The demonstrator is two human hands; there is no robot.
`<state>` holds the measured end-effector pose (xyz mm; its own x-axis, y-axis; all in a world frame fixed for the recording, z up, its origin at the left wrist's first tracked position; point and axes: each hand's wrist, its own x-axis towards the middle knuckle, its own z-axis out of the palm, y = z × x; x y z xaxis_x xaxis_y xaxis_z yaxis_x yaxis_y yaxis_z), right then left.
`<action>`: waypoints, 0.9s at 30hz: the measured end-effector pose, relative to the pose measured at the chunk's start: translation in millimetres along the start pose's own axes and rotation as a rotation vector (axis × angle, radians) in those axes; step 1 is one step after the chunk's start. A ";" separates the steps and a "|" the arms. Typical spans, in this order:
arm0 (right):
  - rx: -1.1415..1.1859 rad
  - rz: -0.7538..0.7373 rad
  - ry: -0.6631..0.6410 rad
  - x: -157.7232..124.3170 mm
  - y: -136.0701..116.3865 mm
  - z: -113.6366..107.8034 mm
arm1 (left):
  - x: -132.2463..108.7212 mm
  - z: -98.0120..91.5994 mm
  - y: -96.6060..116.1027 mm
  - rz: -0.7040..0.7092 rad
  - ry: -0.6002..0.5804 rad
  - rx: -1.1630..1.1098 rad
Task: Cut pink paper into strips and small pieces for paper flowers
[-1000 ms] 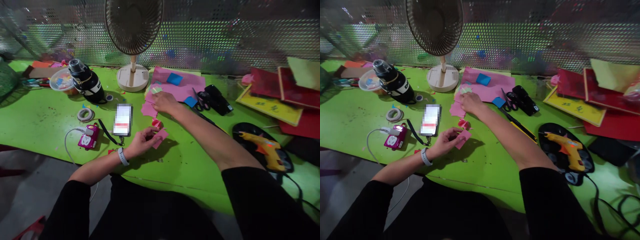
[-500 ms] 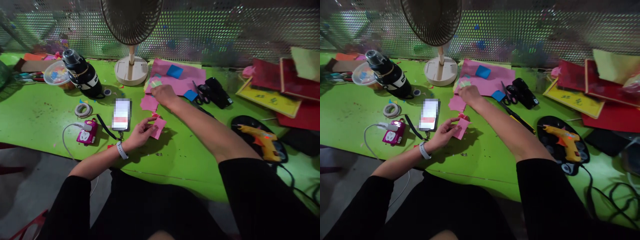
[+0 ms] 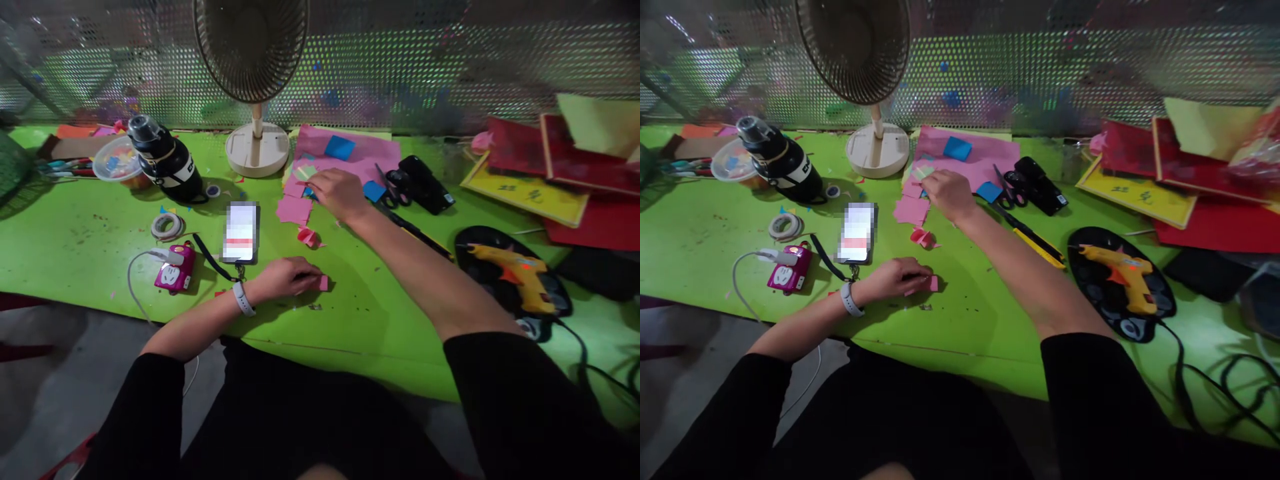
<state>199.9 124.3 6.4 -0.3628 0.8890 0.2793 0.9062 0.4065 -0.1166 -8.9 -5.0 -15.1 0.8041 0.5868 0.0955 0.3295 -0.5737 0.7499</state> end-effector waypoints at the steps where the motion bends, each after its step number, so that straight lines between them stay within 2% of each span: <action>1: 0.027 0.011 0.035 -9.8 1.7 -2.2 | 0.3 0.1 -0.2 0.009 0.017 0.024; 4: 0.118 0.032 0.090 -47.7 4.1 -12.9 | 0.1 -1.1 3.8 0.024 0.110 0.009; 8: 0.206 0.055 0.133 -105.8 -5.3 -35.8 | -2.1 -5.3 16.1 0.049 0.277 -0.155; 12: 0.335 0.028 0.142 -145.6 -27.9 -50.8 | -3.7 -7.0 23.7 -0.082 0.298 -0.440; 15: 0.414 -0.017 0.120 -156.4 -44.9 -50.8 | -2.9 -5.9 24.6 -0.186 0.271 -0.677; 21: 0.441 -0.176 0.062 -157.3 -57.9 -45.0 | 2.3 -0.3 19.9 -0.247 0.262 -0.904; 24: 0.492 -0.205 0.161 -158.8 -54.1 -44.6 | 2.4 2.6 17.1 -0.332 0.218 -1.017; 27: 0.629 -0.149 0.254 -160.6 -52.8 -44.4 | 0.5 4.7 17.1 -0.415 0.255 -1.160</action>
<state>219.9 -49.2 10.0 -0.3421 0.7686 0.5405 0.5249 0.6334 -0.5686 -0.5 -17.2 -5.3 0.5836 0.7698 -0.2584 -0.1979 0.4435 0.8742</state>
